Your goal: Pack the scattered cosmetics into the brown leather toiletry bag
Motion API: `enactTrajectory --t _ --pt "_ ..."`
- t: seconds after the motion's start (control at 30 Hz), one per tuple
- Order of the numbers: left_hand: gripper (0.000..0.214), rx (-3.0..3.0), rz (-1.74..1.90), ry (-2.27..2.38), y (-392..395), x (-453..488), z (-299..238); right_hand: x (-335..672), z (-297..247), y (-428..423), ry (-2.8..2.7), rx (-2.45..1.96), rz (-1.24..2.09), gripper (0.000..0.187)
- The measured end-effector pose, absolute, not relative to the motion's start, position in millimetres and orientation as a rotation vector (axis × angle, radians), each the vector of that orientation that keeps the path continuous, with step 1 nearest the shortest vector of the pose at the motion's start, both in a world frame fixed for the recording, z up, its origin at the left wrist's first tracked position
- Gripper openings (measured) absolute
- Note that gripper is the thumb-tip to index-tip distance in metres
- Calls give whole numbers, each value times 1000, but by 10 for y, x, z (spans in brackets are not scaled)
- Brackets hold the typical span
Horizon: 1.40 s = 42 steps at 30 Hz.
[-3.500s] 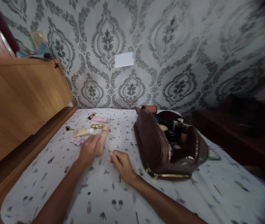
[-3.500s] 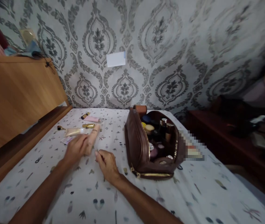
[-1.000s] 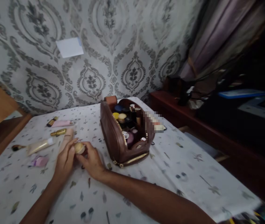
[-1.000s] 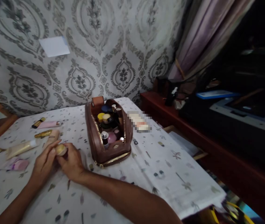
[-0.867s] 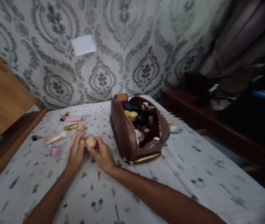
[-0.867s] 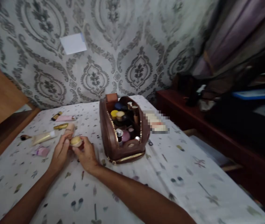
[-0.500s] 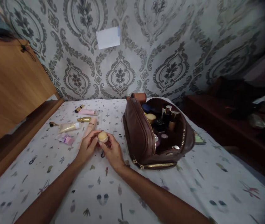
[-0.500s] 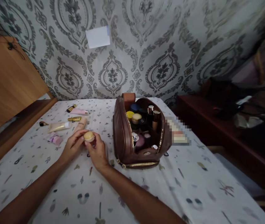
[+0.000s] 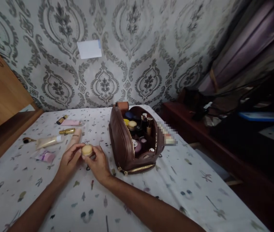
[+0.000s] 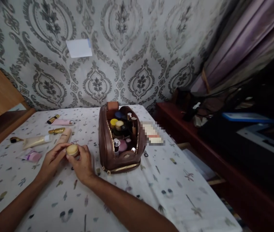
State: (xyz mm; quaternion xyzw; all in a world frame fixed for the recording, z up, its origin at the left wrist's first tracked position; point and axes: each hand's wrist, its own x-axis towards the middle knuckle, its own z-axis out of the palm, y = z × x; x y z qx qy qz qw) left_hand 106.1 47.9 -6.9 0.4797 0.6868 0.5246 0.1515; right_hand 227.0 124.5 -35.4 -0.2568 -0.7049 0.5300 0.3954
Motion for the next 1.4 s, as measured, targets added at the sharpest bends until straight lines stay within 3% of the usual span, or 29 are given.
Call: enactTrajectory --t 0.13,0.3,0.6,1.0,1.4 --pt "37 1372 1539 1963 490 1074 -71 2258 -367 1242 -1714 -630 1410 48" --pt "33 1399 1569 1944 508 1074 -83 2231 -422 1267 -1666 -542 1481 40" --pt "33 1423 1536 1834 539 1087 -139 2213 -357 1281 -1443 -534 1771 47" --pt "48 1528 1500 1749 544 1149 -164 2254 -294 1286 -1526 -598 1674 46" --pt "33 1570 1507 1768 482 1108 -122 2284 -259 1280 -1478 -588 1720 45"
